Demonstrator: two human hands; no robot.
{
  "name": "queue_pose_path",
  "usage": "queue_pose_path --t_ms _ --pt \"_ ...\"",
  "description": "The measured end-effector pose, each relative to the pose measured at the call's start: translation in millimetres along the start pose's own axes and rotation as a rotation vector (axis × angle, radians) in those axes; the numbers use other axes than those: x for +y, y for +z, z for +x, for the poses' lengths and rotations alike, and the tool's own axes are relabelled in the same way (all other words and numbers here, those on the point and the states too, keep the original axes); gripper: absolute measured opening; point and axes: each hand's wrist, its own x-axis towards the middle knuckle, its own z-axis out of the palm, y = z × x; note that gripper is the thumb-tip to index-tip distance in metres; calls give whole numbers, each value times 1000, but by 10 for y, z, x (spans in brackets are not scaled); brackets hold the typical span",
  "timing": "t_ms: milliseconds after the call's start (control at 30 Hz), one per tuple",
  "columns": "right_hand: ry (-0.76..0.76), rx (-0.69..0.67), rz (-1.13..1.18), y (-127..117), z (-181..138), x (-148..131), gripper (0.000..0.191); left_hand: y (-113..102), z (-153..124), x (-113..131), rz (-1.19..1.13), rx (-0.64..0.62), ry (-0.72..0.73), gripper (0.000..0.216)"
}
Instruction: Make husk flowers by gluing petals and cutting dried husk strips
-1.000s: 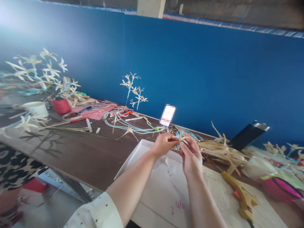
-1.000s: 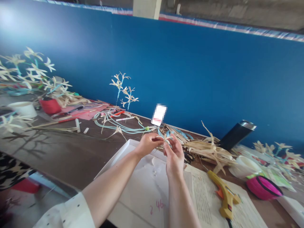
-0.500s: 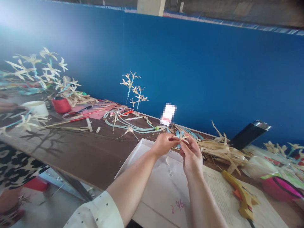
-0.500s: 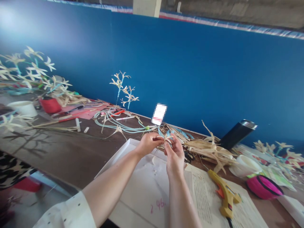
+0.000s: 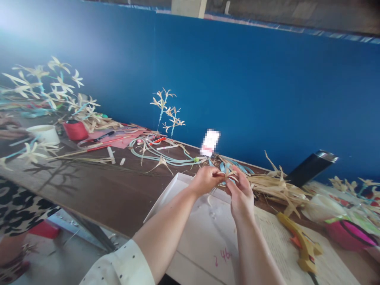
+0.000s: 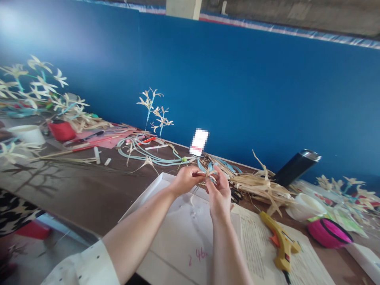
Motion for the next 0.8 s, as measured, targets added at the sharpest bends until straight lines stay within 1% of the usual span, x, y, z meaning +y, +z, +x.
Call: queue_pose_path --t_ms 67,167,300,467,600,800 --pt "-6 -2 -24 -7 2 4 52 -7 -4 8 14 -14 5 24" --pt "-16 -16 -29 -22 9 25 46 -13 -7 20 20 -28 9 23" --pt "-24 6 -33 -34 17 47 44 -11 3 15 29 -32 -2 24" --pt "-37 0 0 -36 17 41 53 -11 7 1 46 -42 3 26" --pt "-45 -4 -11 -44 14 33 62 -6 2 3 31 -42 39 23" --pt "-46 3 -3 -57 25 35 67 5 2 9 33 28 108 19"
